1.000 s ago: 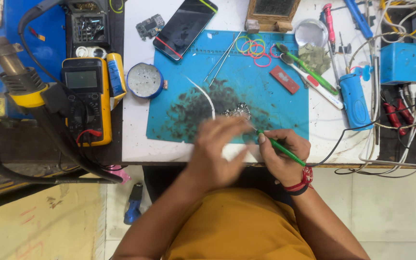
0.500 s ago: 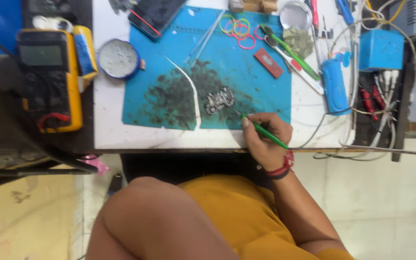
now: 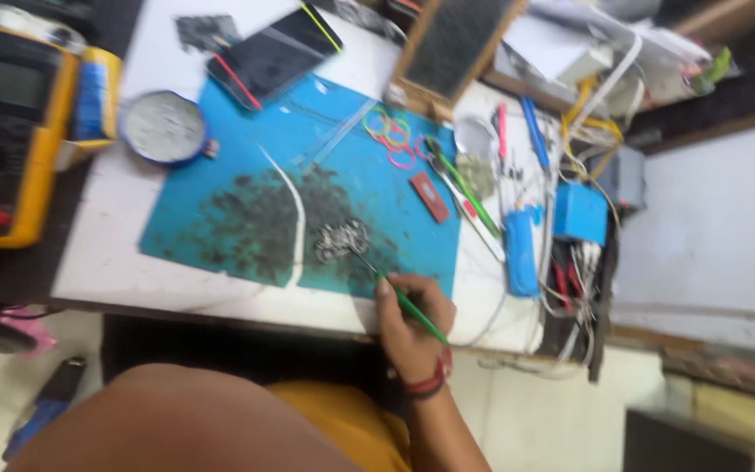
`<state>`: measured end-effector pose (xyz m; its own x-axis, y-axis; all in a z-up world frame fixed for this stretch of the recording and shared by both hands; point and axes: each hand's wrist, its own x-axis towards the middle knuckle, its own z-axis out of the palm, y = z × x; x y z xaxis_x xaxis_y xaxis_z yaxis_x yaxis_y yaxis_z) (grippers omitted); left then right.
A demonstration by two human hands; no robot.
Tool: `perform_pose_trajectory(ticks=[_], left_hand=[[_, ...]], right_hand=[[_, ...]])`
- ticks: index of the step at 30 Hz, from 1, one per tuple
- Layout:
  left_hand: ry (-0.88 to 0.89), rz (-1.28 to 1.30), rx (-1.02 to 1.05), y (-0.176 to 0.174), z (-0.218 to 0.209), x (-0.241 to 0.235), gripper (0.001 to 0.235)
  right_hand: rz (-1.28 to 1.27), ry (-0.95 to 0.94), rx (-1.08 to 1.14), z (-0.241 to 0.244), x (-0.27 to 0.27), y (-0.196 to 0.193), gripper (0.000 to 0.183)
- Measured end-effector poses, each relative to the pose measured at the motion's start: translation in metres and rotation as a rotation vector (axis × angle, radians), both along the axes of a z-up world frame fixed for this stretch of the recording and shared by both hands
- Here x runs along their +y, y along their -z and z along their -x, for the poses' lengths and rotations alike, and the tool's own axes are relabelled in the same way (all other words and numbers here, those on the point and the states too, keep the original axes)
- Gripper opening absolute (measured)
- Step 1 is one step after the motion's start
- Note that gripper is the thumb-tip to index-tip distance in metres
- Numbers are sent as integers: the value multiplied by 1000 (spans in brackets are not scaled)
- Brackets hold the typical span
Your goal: The person uses a green-handled soldering iron and tweezers to work on a small circuit board placed on a blue mat. They repeatedly apply the soldering iron to various points on the board while holding it steady with tweezers.
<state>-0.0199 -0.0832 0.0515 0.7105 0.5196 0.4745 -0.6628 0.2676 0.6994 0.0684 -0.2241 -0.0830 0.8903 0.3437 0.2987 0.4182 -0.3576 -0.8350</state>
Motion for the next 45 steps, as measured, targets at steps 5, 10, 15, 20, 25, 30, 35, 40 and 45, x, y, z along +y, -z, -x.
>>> perform_pose_trajectory(ticks=[5,10,15,20,25,30,35,40,45], left_hand=[[122,-5,108,0,9,-3,17],[409,-109,247,-5,27,8,15],[267,-357,313,32,6,11,13],[-435,-988,634,89,-10,44,37],[-386,-1050,705,111,-7,49,57],[-387,-1083,749,114,-10,46,51],[-391,-1093,759,113,-10,46,49],[-401,-1104,751,112,-11,46,50],[-401,-1118,749,115,-10,46,49]], right_hand=[[62,10,55,-4,-5,1,11],[-37,-61,23,1,-5,1,11],[-99,-58,101,2,1,-9,12],[-15,-75,15,-4,-4,-11,10],[-5,-96,-41,-3,1,-16,10],[13,-73,0,-3,1,-15,11],[26,-83,-16,-3,0,-14,10],[-2,-96,-31,-3,2,-17,9],[0,-102,-31,-4,1,-16,9]])
